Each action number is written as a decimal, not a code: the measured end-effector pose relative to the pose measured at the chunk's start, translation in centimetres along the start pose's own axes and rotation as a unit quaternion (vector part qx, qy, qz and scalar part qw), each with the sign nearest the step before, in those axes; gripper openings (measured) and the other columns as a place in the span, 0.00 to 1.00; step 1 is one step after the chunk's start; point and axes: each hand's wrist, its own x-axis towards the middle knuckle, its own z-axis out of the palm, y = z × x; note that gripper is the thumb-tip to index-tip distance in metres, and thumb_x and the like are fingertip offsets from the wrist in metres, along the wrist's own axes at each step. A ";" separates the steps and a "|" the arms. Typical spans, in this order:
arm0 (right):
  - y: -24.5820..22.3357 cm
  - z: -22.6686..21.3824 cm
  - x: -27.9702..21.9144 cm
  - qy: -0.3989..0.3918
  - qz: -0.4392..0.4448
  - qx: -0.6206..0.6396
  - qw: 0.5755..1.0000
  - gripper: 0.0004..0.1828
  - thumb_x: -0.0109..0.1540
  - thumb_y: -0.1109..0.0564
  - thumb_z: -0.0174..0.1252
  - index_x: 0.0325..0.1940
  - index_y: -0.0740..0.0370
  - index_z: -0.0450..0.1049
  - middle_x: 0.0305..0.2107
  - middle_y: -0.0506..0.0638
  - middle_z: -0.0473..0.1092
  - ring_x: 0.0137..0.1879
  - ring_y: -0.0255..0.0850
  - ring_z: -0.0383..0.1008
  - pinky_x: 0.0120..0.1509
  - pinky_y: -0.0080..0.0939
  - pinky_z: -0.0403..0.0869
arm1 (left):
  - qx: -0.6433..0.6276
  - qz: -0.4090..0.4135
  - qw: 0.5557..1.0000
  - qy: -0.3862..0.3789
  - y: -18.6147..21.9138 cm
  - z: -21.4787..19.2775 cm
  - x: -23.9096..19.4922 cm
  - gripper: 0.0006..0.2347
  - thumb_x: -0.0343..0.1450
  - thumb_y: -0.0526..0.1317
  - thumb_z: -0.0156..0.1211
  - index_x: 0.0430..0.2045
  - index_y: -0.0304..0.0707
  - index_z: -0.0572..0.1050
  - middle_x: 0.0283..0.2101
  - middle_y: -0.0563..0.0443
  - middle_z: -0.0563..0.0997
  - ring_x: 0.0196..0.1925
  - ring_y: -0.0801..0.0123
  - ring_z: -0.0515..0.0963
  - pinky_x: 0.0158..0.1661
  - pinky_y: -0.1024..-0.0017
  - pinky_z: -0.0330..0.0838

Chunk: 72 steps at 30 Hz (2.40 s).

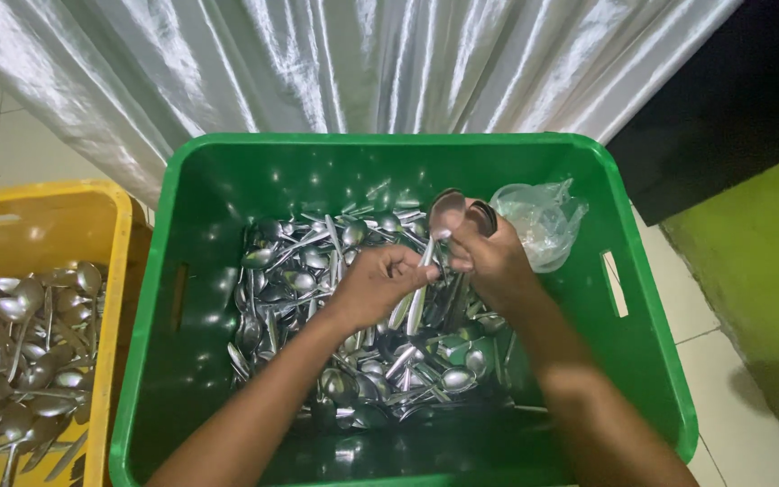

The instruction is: The person sorts a large pile of metal spoons in a green bin, picking them up by hand, aligning them into bundles, and securing each bundle with a rubber band. The person then places the completed bundles into a yellow bin beside the green one.

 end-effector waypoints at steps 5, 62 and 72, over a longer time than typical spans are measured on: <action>0.4 -0.1 0.5 0.017 -0.001 -0.013 1.000 0.04 0.68 0.58 0.60 0.42 0.59 0.71 0.23 0.38 0.55 0.23 0.27 0.54 0.24 0.24 0.59 | -0.002 -0.005 1.000 -0.011 0.6 0.0 -0.2 0.12 0.66 0.42 0.74 0.30 0.30 0.82 0.19 0.55 0.77 0.19 0.83 0.71 0.23 0.83 0.63; 0.5 -0.8 -0.3 -0.148 -0.338 -0.501 0.783 0.32 0.55 0.45 0.75 0.60 0.54 0.75 0.45 0.52 0.70 0.51 0.49 0.75 0.54 0.46 0.75 | 0.296 -0.053 0.953 -0.026 -0.7 -6.5 2.3 0.11 0.68 0.44 0.55 0.32 0.40 0.83 0.25 0.43 0.81 0.28 0.54 0.81 0.36 0.58 0.76; 0.3 1.5 -1.6 -0.209 -0.297 -0.536 0.762 0.21 0.63 0.62 0.62 0.62 0.59 0.75 0.45 0.62 0.76 0.51 0.57 0.79 0.60 0.54 0.75 | 0.127 -0.048 0.985 -0.105 3.6 -5.6 0.5 0.20 0.69 0.56 0.58 0.27 0.34 0.81 0.57 0.35 0.81 0.65 0.42 0.75 0.59 0.49 0.67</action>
